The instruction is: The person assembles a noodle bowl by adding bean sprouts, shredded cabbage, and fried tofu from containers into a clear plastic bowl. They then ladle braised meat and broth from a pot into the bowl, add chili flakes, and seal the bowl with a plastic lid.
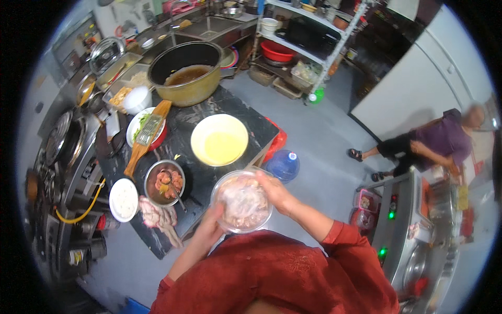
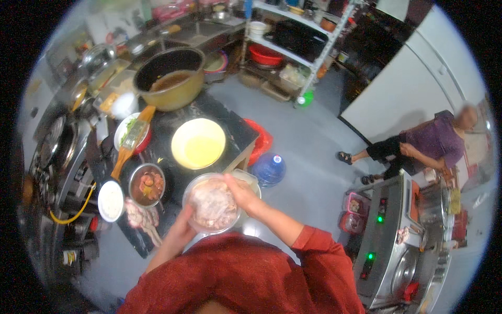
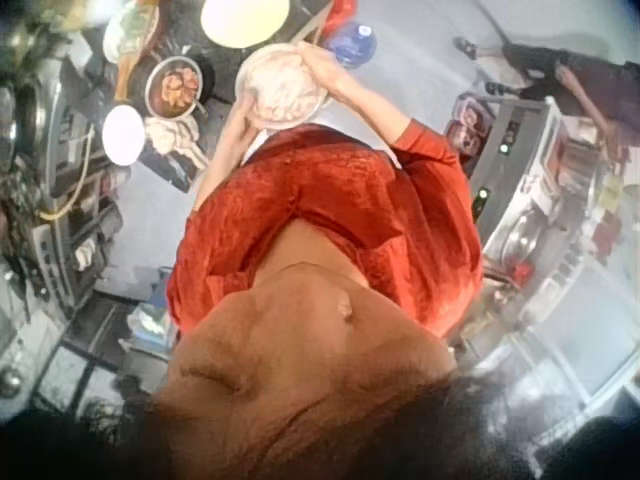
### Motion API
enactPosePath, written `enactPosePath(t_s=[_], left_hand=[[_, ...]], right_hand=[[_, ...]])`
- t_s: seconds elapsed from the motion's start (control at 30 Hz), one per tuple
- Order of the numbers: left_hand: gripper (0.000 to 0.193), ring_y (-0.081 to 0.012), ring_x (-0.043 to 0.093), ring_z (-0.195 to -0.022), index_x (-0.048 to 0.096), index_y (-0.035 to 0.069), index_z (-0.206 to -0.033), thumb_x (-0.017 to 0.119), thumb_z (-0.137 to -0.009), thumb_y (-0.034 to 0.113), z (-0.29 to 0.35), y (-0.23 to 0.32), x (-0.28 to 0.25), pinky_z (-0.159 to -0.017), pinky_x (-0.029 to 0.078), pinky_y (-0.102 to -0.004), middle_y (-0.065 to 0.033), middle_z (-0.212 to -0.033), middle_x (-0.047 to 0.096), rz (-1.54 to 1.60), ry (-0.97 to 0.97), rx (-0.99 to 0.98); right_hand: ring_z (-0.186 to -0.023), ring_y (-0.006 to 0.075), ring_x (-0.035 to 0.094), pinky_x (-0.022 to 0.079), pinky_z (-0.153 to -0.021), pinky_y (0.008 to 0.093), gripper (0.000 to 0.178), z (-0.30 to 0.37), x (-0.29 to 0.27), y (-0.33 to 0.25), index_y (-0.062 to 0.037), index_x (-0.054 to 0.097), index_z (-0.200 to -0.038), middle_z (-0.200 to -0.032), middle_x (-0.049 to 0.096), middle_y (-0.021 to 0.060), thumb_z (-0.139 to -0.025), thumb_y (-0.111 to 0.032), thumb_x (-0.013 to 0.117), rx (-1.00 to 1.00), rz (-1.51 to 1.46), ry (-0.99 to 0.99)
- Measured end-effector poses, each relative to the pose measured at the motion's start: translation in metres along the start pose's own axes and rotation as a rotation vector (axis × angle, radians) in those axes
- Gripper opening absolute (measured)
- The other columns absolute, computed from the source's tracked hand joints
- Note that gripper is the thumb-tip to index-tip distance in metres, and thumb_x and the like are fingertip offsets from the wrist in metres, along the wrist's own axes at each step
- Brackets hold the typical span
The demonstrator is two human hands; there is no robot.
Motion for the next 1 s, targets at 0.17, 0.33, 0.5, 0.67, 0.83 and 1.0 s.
enactPosePath(t_s=[0.17,0.33,0.5,0.67,0.83,1.0], left_hand=[[0.07,-0.0258,0.048,-0.131,0.027,0.005,-0.149,0.064,-0.094,0.028,0.001,-0.049,0.019,-0.108,0.044,-0.0414,-0.0146,-0.143,0.046,0.118,0.12,0.041],[0.07,-0.0238,0.053,-0.126,0.031,0.002,-0.146,0.068,-0.09,0.026,0.016,-0.057,0.024,-0.104,0.048,-0.04,-0.0131,-0.138,0.051,0.088,0.135,0.083],[0.066,-0.0223,0.058,-0.12,0.038,0.001,-0.143,0.067,-0.091,0.027,0.036,-0.062,0.024,-0.1,0.05,-0.0374,-0.0129,-0.133,0.056,0.062,0.208,-0.099],[0.06,-0.0216,0.062,-0.115,0.044,-0.002,-0.139,0.061,-0.094,0.032,0.064,-0.066,0.017,-0.097,0.053,-0.0372,-0.0148,-0.13,0.059,0.036,0.195,-0.094],[0.06,-0.022,0.06,-0.118,0.043,-0.002,-0.14,0.058,-0.097,0.036,0.099,-0.065,-0.007,-0.098,0.052,-0.0371,-0.0142,-0.133,0.057,0.078,0.197,-0.015],[0.064,-0.0235,0.054,-0.126,0.036,0.001,-0.145,0.052,-0.1,0.044,0.17,-0.067,-0.032,-0.1,0.051,-0.0421,-0.0134,-0.141,0.049,0.18,0.332,0.24]], right_hand=[[-0.122,0.0216,0.053,0.041,-0.104,0.0344,0.059,0.022,0.0,0.035,0.0008,0.05,-0.137,-0.134,0.055,0.0131,-0.104,-0.047,0.038,-0.061,-0.166,0.126],[-0.13,0.0245,0.047,0.037,-0.109,0.0363,0.069,0.046,-0.016,0.021,-0.0015,0.044,-0.142,-0.142,0.05,0.0133,-0.101,-0.057,0.035,0.118,-0.163,-0.113],[-0.134,0.0245,0.043,0.034,-0.112,0.0375,0.067,0.024,-0.017,-0.007,-0.0039,0.042,-0.145,-0.146,0.046,0.0128,-0.104,-0.055,0.03,0.276,-0.019,-0.56],[-0.131,0.0238,0.047,0.036,-0.11,0.0363,0.061,0.022,0.008,-0.007,-0.0019,0.046,-0.142,-0.142,0.05,0.0137,-0.104,-0.048,0.036,0.324,0.196,-0.719],[-0.125,0.0226,0.05,0.036,-0.107,0.0343,0.055,0.035,0.052,0.006,0.0005,0.051,-0.137,-0.136,0.055,0.013,-0.103,-0.041,0.042,0.106,0.288,-0.742],[-0.124,0.023,0.051,0.038,-0.107,0.0355,0.057,0.053,0.124,0.028,0.0024,0.051,-0.136,-0.136,0.054,0.0124,-0.103,-0.043,0.042,-0.115,0.344,-0.674]])
Point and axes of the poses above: each hand's wrist, its own z-axis away from the middle knuckle, its own x-axis out of the palm, y = z × x, the point moved 2 cm from there along -z, towards the middle knuckle
